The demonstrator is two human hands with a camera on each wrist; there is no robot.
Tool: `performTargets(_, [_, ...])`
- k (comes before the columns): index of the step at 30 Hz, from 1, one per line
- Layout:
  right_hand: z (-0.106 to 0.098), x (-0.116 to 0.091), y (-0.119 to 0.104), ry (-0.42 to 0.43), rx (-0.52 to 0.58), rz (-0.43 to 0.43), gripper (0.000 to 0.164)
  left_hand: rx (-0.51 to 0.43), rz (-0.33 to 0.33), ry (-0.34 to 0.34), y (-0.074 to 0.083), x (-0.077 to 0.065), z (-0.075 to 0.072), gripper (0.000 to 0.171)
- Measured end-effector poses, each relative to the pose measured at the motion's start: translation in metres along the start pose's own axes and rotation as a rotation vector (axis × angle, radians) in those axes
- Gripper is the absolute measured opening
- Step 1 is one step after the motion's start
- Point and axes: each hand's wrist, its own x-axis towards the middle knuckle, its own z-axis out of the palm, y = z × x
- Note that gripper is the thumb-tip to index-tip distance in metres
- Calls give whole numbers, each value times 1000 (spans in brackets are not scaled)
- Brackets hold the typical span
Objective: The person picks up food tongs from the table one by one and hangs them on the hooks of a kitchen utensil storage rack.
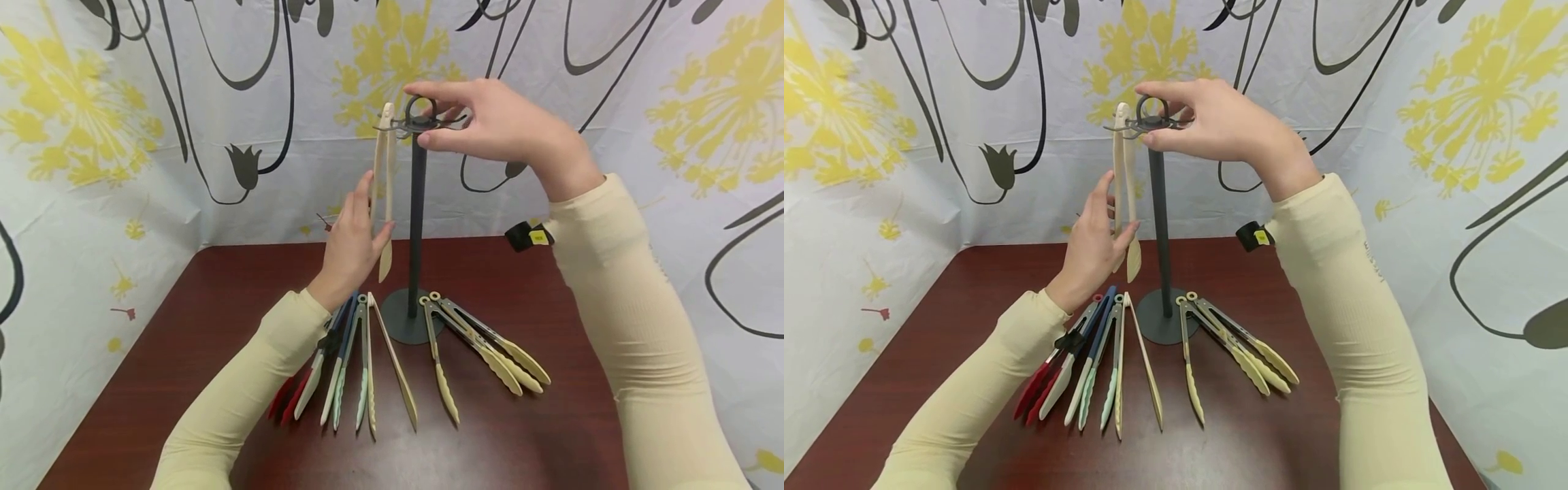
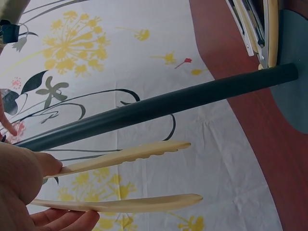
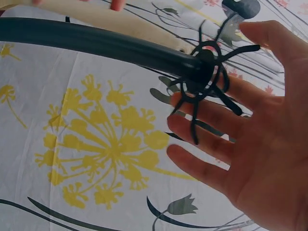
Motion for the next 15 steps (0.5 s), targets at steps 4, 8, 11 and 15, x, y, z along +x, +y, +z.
performTargets(4, [-6, 0, -5, -66, -25, 49, 68, 4, -13, -8, 1, 1, 3, 84])
performTargets(8, [-10, 2, -8, -112, -54, 67, 68, 10, -20, -9, 2, 1, 5, 82])
performTargets(11, [-11, 2, -9, -123, -48, 62, 68, 11, -16, -5, 2, 0, 6, 81])
performTargets(15, [-12, 2, -10, -131, -41, 51, 68, -6, -9, -4, 2, 0, 8, 81])
